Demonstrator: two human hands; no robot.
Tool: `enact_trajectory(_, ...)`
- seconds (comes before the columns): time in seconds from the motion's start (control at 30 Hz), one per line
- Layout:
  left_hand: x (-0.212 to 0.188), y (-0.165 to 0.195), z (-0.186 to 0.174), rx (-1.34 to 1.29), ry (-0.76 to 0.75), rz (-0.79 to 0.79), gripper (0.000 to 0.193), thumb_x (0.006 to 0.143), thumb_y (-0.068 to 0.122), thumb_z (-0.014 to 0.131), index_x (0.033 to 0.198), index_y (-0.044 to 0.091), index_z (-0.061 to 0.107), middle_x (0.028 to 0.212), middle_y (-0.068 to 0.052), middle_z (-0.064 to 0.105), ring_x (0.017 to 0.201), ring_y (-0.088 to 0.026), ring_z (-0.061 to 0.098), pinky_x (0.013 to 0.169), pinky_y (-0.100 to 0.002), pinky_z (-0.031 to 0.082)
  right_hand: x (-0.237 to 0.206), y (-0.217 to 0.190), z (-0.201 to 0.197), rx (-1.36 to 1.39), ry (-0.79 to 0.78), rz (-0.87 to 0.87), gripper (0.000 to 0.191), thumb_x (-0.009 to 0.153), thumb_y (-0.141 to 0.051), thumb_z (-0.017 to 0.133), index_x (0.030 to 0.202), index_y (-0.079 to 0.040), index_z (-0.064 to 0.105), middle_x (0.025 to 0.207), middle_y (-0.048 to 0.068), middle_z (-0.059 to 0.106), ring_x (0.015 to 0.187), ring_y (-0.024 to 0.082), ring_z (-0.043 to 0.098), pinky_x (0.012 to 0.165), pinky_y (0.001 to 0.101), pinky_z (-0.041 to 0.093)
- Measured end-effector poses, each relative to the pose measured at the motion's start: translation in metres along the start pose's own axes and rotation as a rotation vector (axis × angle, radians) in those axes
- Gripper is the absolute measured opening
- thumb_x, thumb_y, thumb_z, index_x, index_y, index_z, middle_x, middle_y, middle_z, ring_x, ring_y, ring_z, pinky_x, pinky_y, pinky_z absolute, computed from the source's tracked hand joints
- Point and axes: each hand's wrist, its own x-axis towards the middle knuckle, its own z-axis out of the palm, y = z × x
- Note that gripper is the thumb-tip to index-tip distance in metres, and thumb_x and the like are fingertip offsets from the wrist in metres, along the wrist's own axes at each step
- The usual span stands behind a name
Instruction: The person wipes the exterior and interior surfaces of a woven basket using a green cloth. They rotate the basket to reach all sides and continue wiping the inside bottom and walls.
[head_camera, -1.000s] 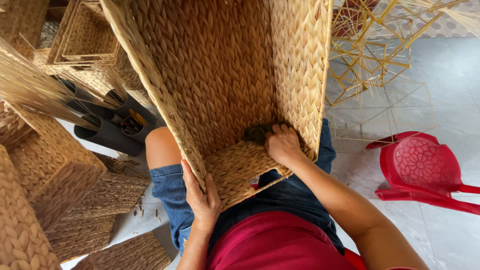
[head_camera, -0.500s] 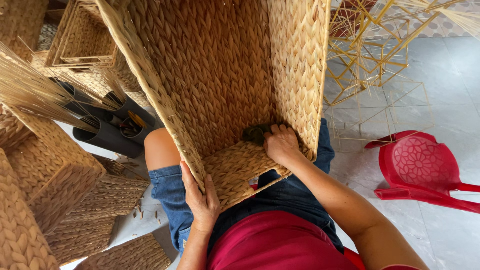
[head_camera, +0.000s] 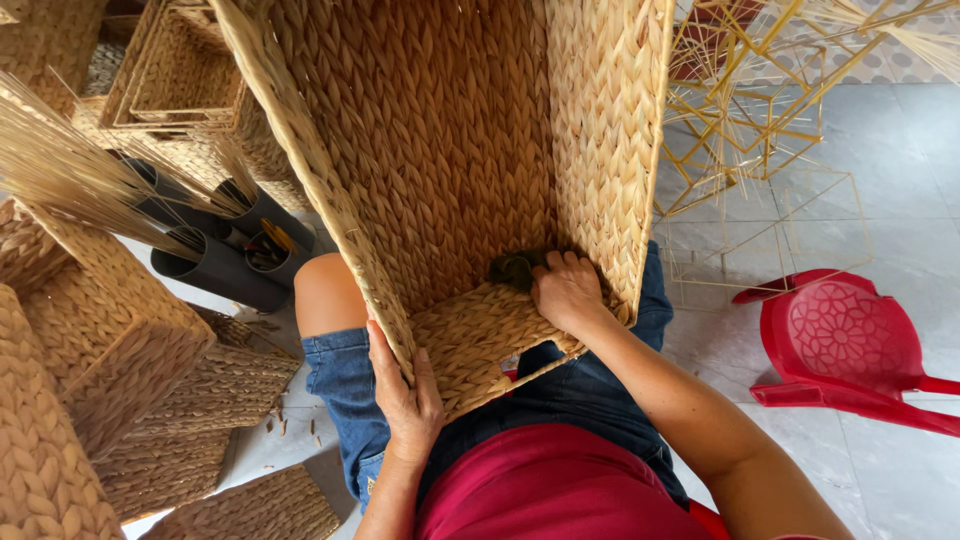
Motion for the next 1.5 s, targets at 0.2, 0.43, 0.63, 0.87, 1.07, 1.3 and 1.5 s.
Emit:
enact_trajectory(0.2, 0.002, 0.001, 0.001, 0.011, 0.003, -0.008, 0.073, 0.097, -0.009, 0.055, 0.160, -0.005, 0.020, 0.161, -0.030, 0.036, 0.150, -0.042, 0.042, 0.122, -0.041, 0.036, -0.002, -0.003, -0.006, 0.014, 0.025, -0.006, 0.026, 0.090, -0.026, 0.063, 0.103, -0.008, 0.077, 0.109, 0.015, 0.065, 0.101, 0.032, 0.059, 0.082, 0.0453, 0.048)
enact_trajectory(0.43, 0.008, 0.007, 0.001, -0.015, 0.005, 0.039, 0.074, 0.095, -0.015, 0.051, 0.160, -0.005, 0.020, 0.165, -0.029, 0.031, 0.155, -0.042, 0.034, 0.127, -0.043, 0.029, 0.009, -0.008, -0.004, -0.028, -0.098, 0.030, 0.024, 0.085, -0.024, 0.065, 0.100, -0.010, 0.078, 0.114, 0.019, 0.064, 0.106, 0.034, 0.060, 0.089, 0.0470, 0.047)
enact_trajectory(0.63, 0.011, 0.007, 0.001, -0.007, 0.006, 0.025, 0.072, 0.092, -0.014, 0.050, 0.159, -0.007, 0.022, 0.163, -0.030, 0.035, 0.152, -0.041, 0.040, 0.125, -0.041, 0.033, 0.004, -0.040, 0.003, 0.075, -0.006, -0.126, 0.025, 0.091, -0.028, 0.061, 0.097, -0.009, 0.076, 0.109, 0.020, 0.067, 0.109, 0.039, 0.060, 0.091, 0.0473, 0.049)
enact_trajectory(0.87, 0.014, 0.001, -0.001, -0.004, 0.021, 0.060, 0.073, 0.086, -0.016, 0.047, 0.156, -0.008, 0.029, 0.161, -0.033, 0.036, 0.152, -0.044, 0.039, 0.125, -0.043, 0.032, -0.004, -0.088, 0.004, 0.241, 0.047, -0.409, 0.027, 0.086, -0.029, 0.064, 0.103, -0.013, 0.076, 0.106, 0.017, 0.068, 0.107, 0.039, 0.062, 0.088, 0.0489, 0.050)
enact_trajectory(1.07, 0.015, 0.000, -0.005, -0.017, 0.045, 0.082, 0.077, 0.085, -0.019, 0.048, 0.158, -0.005, 0.032, 0.162, -0.031, 0.039, 0.153, -0.043, 0.041, 0.126, -0.042, 0.035, 0.015, -0.034, 0.008, 0.089, -0.273, -0.153, 0.036, 0.094, -0.039, 0.054, 0.123, -0.025, 0.070, 0.123, 0.009, 0.069, 0.112, 0.031, 0.067, 0.093, 0.0445, 0.055)
enact_trajectory(1.3, 0.022, 0.003, -0.011, -0.031, 0.020, 0.096, 0.081, 0.083, -0.020, 0.049, 0.160, -0.002, 0.032, 0.165, -0.028, 0.037, 0.155, -0.042, 0.040, 0.128, -0.042, 0.035, 0.043, 0.020, 0.017, -0.086, -0.265, 0.024, 0.037, 0.096, -0.042, 0.047, 0.111, -0.023, 0.075, 0.119, 0.014, 0.073, 0.107, 0.037, 0.070, 0.087, 0.0499, 0.058)
enact_trajectory(1.5, 0.027, 0.008, -0.011, -0.055, 0.026, 0.087, 0.082, 0.082, -0.020, 0.047, 0.160, 0.000, 0.033, 0.165, -0.027, 0.037, 0.156, -0.041, 0.039, 0.129, -0.042, 0.033, 0.029, -0.060, 0.016, 0.081, -0.298, -0.129, 0.038, 0.099, -0.044, 0.047, 0.121, -0.024, 0.069, 0.114, 0.012, 0.076, 0.099, 0.033, 0.073, 0.084, 0.0464, 0.060)
